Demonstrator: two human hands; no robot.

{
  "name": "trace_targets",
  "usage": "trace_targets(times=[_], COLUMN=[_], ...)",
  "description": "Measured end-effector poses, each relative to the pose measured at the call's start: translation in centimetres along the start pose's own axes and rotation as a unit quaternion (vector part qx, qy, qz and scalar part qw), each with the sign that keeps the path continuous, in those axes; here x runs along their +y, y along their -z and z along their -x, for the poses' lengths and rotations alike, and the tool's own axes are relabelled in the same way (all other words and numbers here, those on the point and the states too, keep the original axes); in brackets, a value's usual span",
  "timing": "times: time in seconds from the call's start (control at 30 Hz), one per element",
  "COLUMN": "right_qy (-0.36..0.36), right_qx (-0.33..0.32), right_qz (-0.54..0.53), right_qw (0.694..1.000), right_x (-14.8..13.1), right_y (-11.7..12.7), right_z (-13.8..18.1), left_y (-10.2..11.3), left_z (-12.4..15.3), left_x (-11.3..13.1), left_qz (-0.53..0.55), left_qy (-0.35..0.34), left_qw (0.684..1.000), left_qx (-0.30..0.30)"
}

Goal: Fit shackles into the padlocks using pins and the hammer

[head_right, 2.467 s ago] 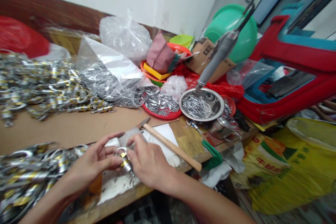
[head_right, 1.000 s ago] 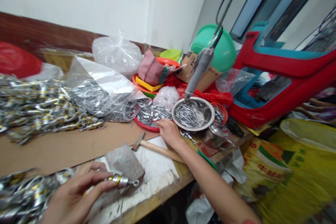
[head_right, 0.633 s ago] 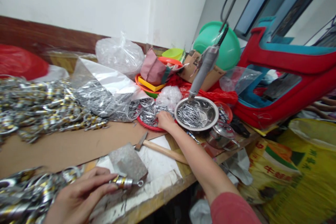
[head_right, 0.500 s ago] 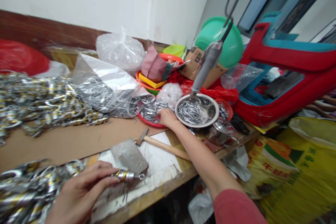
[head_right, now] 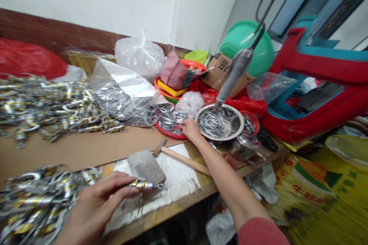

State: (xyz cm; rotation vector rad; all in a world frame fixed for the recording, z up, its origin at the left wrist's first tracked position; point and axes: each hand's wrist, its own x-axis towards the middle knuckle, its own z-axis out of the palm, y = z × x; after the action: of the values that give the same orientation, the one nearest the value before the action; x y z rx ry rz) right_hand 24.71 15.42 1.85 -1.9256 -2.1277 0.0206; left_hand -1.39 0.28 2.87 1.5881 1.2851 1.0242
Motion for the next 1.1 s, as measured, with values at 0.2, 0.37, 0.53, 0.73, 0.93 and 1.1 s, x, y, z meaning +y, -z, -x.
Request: trace_targets(times=[0.2, 0.37, 0.53, 0.73, 0.93, 1.1], right_qy=[0.043, -0.006, -0.013, -0.038, -0.042, 0.005], right_qx=[0.072, 0.102, 0.142, 0.194, 0.213, 0.157], right_qz=[-0.08, -0.104, -0.132, -0.206, -0.284, -0.359], right_qw=[0.993, 0.989, 0.981, 0.958, 0.934, 0.92], right_x=[-2.9, -1.6, -1.4, -1.8, -2.4, -6.7], right_y=[0.4, -0.2, -0.2, -0.7, -0.8, 1.4], right_z=[3.3, 2.3, 3.2, 4.8, 5.3, 9.1], left_y=[-0.4, -0.4, -0.4, -0.7, -0.6, -0.5], left_z=[0.0, 0.0, 0.1, 0.3, 0.6, 0.8], left_x=[-0.1, -0.2, -0.2, -0.5, -1.1, -1.1], left_qz=[-0.006, -0.003, -0.011, 0.001, -0.023, -0.032], left_qy=[0.003, 0.016, 0.026, 0.026, 0.008, -0.035], left_qw=[0.999, 0.999, 0.998, 0.997, 0.998, 0.998], left_qx=[0.032, 0.05, 0.052, 0.069, 0.049, 0.046])
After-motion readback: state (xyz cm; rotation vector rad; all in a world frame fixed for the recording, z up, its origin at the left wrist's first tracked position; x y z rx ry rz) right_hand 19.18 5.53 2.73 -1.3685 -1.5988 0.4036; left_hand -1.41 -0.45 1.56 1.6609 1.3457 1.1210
